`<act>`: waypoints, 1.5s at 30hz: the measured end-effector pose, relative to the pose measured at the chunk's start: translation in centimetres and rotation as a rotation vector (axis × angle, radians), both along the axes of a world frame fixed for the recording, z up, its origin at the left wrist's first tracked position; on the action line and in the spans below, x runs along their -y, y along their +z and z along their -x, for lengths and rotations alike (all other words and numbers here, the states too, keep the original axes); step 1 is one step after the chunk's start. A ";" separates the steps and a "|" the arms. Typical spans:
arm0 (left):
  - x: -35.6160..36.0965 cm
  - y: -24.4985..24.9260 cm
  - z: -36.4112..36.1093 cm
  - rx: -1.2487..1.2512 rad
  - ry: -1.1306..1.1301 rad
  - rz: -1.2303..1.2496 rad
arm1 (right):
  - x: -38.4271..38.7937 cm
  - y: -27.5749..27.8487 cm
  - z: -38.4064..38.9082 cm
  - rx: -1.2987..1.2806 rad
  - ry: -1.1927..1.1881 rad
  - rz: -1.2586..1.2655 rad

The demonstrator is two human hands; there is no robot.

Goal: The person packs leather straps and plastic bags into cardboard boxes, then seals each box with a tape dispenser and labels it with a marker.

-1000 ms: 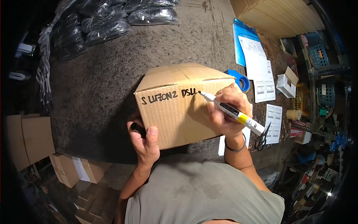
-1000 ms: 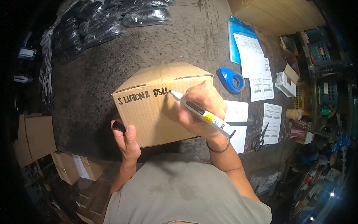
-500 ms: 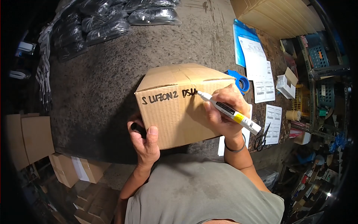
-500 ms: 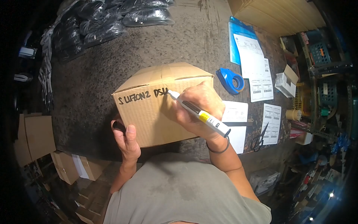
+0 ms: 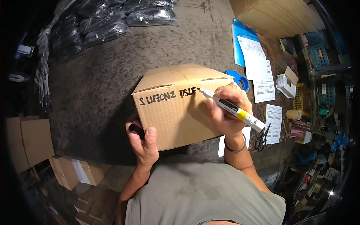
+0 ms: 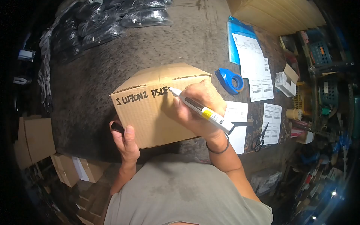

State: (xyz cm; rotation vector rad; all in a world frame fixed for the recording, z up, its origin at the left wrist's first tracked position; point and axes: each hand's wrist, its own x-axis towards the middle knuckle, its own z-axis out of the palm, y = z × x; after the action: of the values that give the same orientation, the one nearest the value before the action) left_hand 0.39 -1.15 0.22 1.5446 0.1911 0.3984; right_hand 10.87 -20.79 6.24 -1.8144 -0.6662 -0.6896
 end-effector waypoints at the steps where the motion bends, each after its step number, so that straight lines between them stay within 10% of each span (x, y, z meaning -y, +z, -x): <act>1: 0.0 0.0 0.0 0.003 -0.001 0.002 | 0.2 0.1 0.1 0.002 -0.002 0.002; 45: 0.1 0.1 -0.3 -0.003 0.009 0.043 | 1.1 0.1 -0.4 0.034 0.000 0.067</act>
State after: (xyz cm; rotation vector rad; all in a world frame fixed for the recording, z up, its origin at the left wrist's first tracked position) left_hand 0.69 -1.27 0.32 1.5027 0.2074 0.3964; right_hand 11.31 -21.90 6.35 -1.8674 -0.7188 -0.7068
